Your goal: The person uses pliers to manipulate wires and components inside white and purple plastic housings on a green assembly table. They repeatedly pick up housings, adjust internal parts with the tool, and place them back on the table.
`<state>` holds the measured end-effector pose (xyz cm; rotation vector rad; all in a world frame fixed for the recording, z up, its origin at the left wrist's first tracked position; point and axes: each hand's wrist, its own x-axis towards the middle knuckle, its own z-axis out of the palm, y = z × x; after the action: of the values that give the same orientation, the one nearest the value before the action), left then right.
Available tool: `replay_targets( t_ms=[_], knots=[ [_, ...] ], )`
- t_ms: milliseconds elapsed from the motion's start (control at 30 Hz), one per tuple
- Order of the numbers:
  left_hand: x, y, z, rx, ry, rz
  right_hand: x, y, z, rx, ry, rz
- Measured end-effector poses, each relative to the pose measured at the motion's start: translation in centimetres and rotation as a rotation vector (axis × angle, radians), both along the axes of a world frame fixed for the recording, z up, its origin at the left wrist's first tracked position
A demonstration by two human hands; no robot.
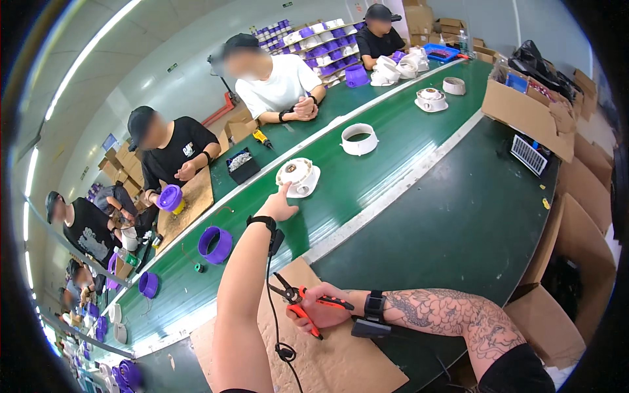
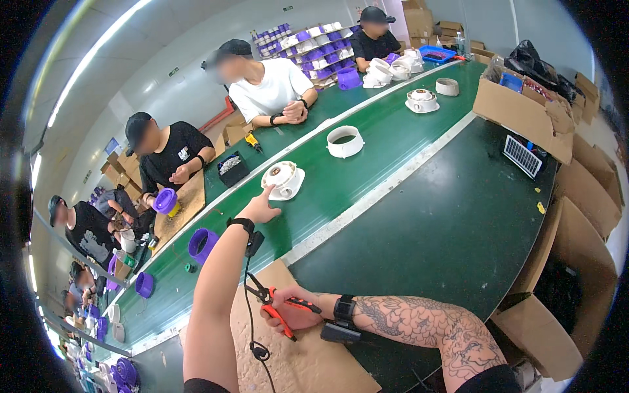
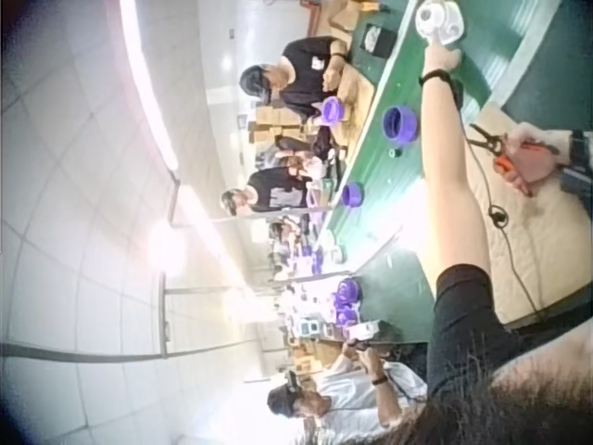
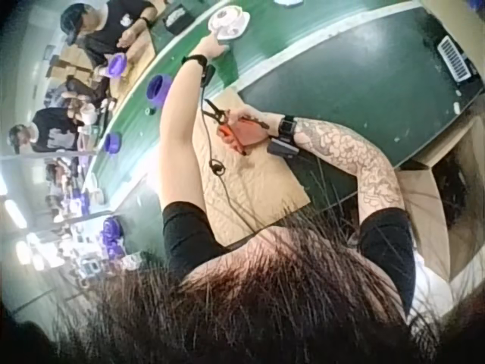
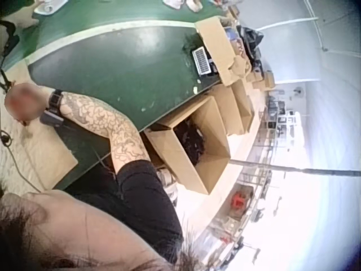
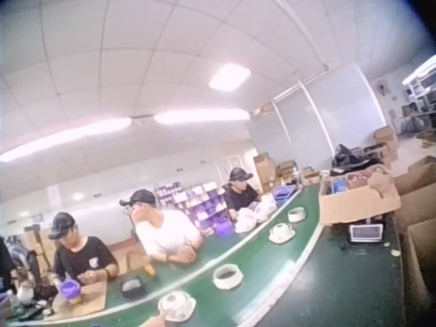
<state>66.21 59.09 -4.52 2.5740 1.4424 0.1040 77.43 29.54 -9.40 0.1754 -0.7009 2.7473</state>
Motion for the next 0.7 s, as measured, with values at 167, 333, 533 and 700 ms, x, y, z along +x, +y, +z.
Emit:
replay_targets(
  t_ms=[167,333,533,700],
  knots=[
    [-0.7,-0.9,-0.2,-0.067,-0.084,0.053,0.2,0.1,-0.4,0.023,-0.003,-0.007],
    [-2.4,-1.8,-0.7,0.027,-0.148,0.071,0.3,0.1,0.1,0.016,-0.009,0.003],
    [-3.4,-1.9,-0.2,-0.009,-0.077,0.045,0.6,0.1,-0.1,0.028,0.002,-0.009],
    [-7.1,0.4,-2.1,0.022,-0.341,0.259,0.0,0.2,0.1,0.014,0.003,0.014]
  ],
)
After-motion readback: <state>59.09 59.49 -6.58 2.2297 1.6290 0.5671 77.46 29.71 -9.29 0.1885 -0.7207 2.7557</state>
